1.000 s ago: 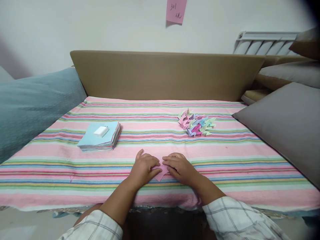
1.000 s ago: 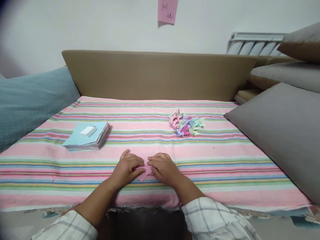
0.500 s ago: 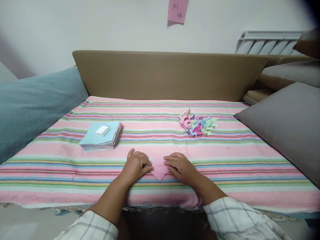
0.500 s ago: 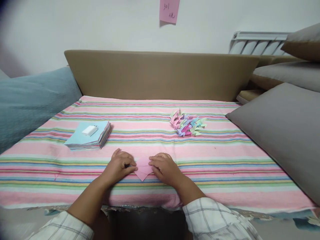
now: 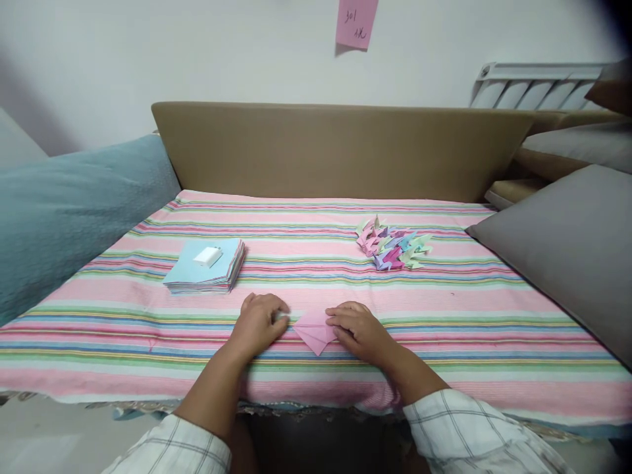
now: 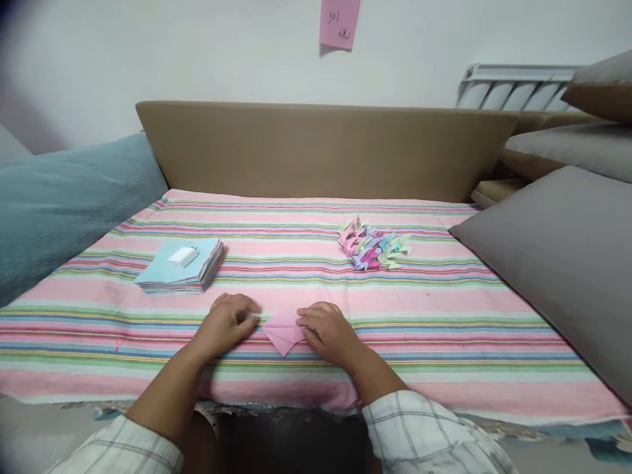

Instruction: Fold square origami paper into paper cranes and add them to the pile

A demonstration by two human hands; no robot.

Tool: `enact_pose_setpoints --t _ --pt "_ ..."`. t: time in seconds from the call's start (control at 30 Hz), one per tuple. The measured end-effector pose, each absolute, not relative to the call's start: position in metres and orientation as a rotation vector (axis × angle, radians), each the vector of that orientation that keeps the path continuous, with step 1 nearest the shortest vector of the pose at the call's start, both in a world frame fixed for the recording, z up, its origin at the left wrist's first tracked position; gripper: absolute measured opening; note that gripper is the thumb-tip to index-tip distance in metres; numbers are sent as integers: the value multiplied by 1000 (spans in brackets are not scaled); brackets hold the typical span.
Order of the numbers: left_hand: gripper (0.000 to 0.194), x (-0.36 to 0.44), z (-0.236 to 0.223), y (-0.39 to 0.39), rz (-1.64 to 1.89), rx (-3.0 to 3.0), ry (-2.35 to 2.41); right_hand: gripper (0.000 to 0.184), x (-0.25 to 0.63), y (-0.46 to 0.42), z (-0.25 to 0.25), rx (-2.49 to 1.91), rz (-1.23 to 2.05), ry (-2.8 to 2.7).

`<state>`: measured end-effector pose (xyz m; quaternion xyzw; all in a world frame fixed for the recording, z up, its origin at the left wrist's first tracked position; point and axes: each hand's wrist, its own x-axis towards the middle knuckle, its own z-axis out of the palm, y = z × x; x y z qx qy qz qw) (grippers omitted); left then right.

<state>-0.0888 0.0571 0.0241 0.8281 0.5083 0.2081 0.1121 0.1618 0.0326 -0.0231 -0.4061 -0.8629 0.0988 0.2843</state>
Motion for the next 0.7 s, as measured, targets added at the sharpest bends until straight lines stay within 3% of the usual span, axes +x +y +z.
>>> enact_pose_setpoints --t 0.13,0.3,0.5,0.7 --pt "24 -68 21 40 939 2609 1366 22 160 32 -22 -1096 276 -2303" --pt "55 -40 -6 13 678 2791 1064 24 161 32 -23 -1100 270 -2302" --pt "51 -46 -14 8 455 2880 1046 21 173 28 -19 -1128 303 -2256" --pt "73 -46 -7 8 274 2944 995 12 189 24 -16 -1203 287 -2213"
